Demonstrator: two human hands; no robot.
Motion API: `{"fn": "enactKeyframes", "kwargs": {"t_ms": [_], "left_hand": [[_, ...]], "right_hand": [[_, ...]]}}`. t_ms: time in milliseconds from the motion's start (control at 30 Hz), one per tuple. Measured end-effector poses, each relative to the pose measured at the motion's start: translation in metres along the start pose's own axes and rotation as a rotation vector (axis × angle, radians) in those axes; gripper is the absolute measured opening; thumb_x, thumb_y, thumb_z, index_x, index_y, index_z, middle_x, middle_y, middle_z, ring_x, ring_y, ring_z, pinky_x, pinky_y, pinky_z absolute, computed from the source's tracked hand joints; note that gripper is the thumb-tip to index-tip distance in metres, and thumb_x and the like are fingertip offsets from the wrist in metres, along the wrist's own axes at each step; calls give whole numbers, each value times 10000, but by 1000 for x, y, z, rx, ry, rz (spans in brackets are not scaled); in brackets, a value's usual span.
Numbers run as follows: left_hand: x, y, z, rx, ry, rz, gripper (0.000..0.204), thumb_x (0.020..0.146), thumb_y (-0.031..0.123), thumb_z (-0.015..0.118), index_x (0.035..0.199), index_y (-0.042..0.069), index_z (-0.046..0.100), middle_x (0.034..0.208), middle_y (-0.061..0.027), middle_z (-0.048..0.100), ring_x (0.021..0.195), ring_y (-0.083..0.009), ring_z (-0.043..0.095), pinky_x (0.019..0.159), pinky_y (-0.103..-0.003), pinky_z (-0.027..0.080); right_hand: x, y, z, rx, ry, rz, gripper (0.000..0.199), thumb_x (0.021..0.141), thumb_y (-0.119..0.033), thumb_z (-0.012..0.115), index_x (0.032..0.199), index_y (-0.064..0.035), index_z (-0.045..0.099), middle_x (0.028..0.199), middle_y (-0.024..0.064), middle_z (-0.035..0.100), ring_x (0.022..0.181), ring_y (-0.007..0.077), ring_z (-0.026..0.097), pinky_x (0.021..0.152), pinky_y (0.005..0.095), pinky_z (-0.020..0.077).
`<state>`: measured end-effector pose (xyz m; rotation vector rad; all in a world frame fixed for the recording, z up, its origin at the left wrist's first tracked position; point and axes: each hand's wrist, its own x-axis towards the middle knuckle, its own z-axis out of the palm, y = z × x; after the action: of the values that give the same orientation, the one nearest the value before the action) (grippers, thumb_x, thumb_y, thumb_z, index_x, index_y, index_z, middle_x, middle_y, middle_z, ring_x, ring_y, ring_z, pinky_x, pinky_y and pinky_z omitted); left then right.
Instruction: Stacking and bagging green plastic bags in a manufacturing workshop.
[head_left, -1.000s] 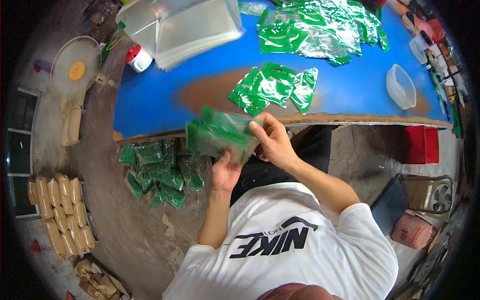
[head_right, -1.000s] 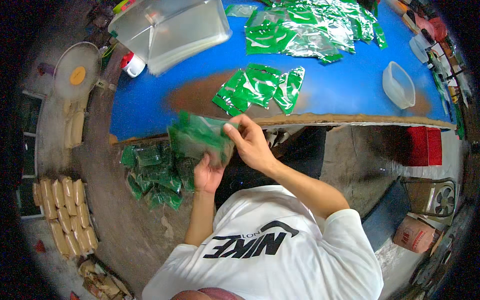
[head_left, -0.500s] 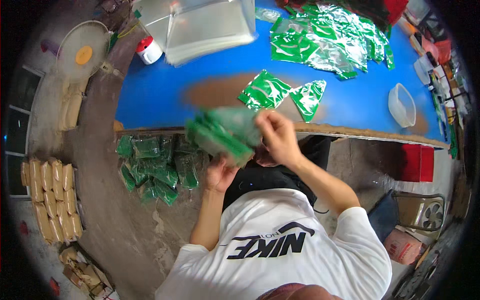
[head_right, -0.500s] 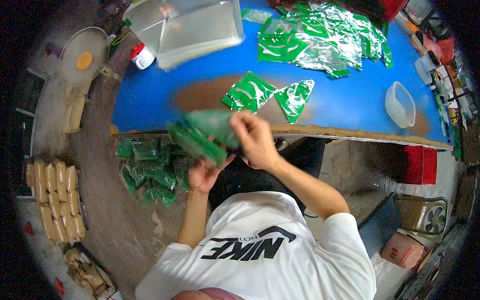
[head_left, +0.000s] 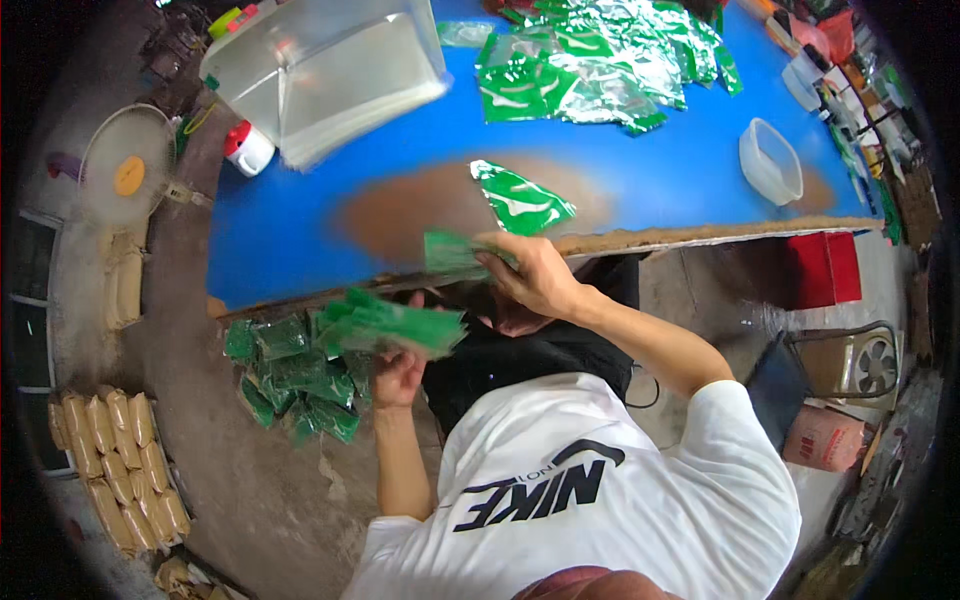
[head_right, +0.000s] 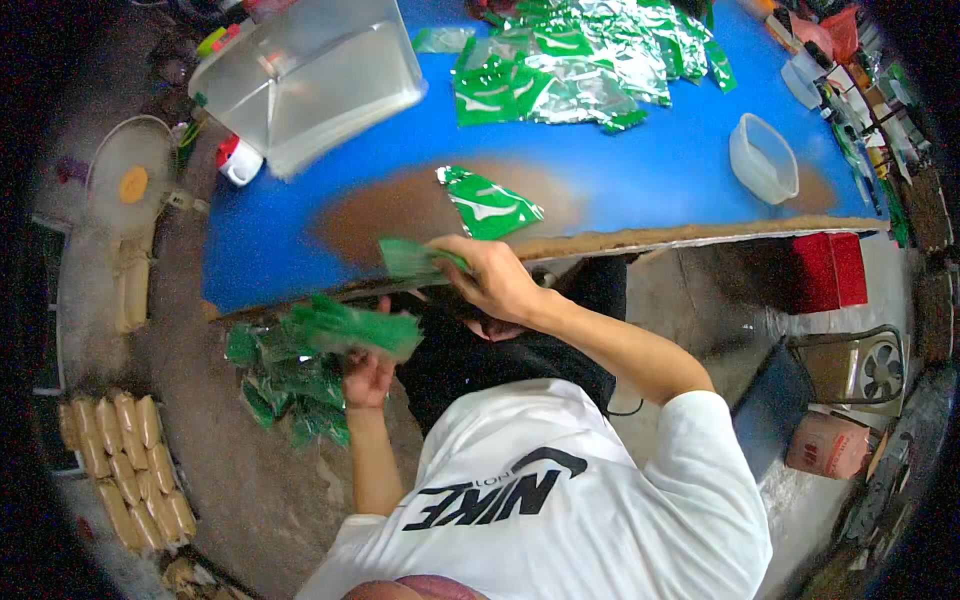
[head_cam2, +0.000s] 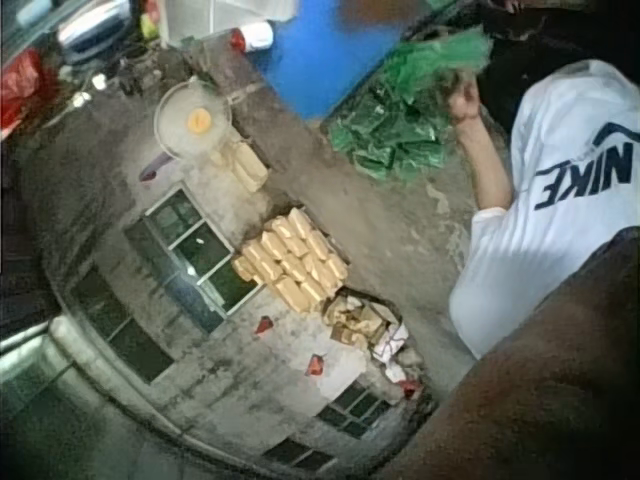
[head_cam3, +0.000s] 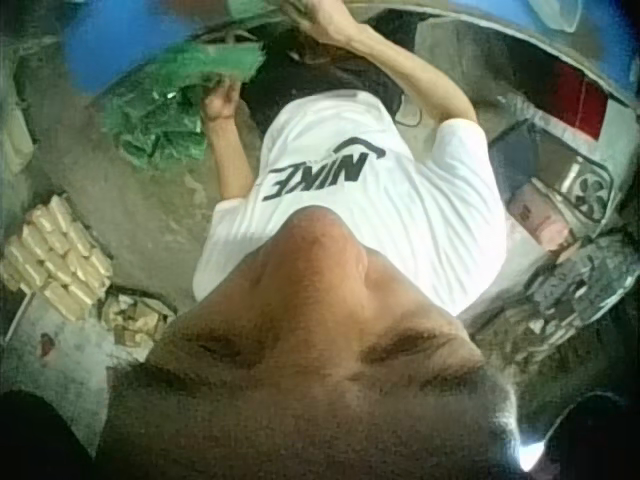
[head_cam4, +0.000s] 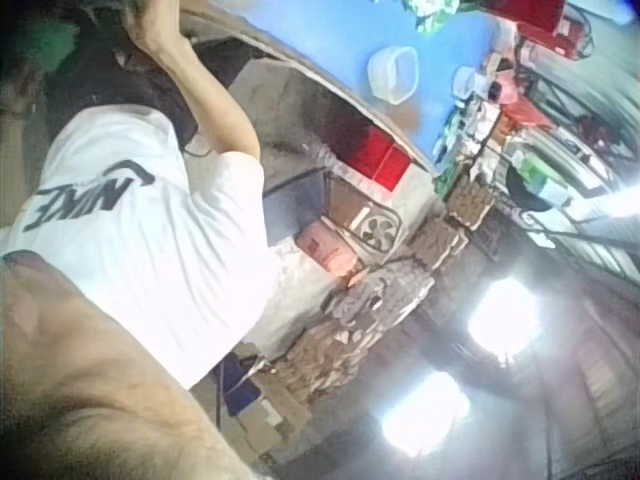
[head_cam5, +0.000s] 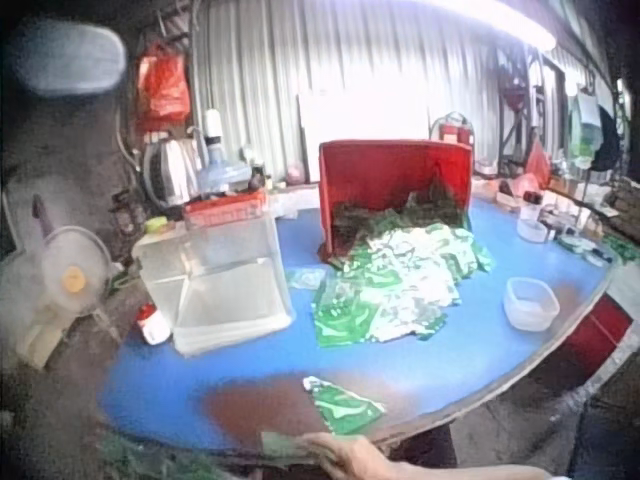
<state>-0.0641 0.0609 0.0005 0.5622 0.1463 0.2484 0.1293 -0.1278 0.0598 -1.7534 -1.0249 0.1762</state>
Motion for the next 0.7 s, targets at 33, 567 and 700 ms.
{"fn": "enactKeyframes", "kwargs": {"t_ms": [33, 567, 700], "left_hand": [[5, -1, -12, 72, 31, 33, 629, 758, -101, 679, 1343, 44, 500, 1370, -144, 536, 1281, -288, 509, 1095, -431, 400], [-6, -14, 2, -148, -13, -81, 553, 801, -20, 702, 1317, 71, 528, 1275, -89, 604, 1202, -257, 569, 1057, -450, 439], [18, -38, 36, -74, -87, -109, 571, 797, -22, 710, 1327, 67, 518, 1297, -90, 582, 1235, -259, 535, 1053, -453, 432]], "right_hand": [[6, -7, 1, 81, -43, 68, 210, 941, -149, 595, 1080, 2, 636, 840, 222, 656, 709, 365, 622, 627, 385, 479], [2, 7, -47, -145, 599, 90, 190, 952, -62, 591, 1114, 13, 656, 959, 126, 627, 788, 206, 583, 694, 293, 469], [8, 23, -37, -16, 699, 108, 216, 981, -137, 591, 1113, 20, 656, 902, 61, 625, 741, 137, 544, 656, 282, 440]]}}
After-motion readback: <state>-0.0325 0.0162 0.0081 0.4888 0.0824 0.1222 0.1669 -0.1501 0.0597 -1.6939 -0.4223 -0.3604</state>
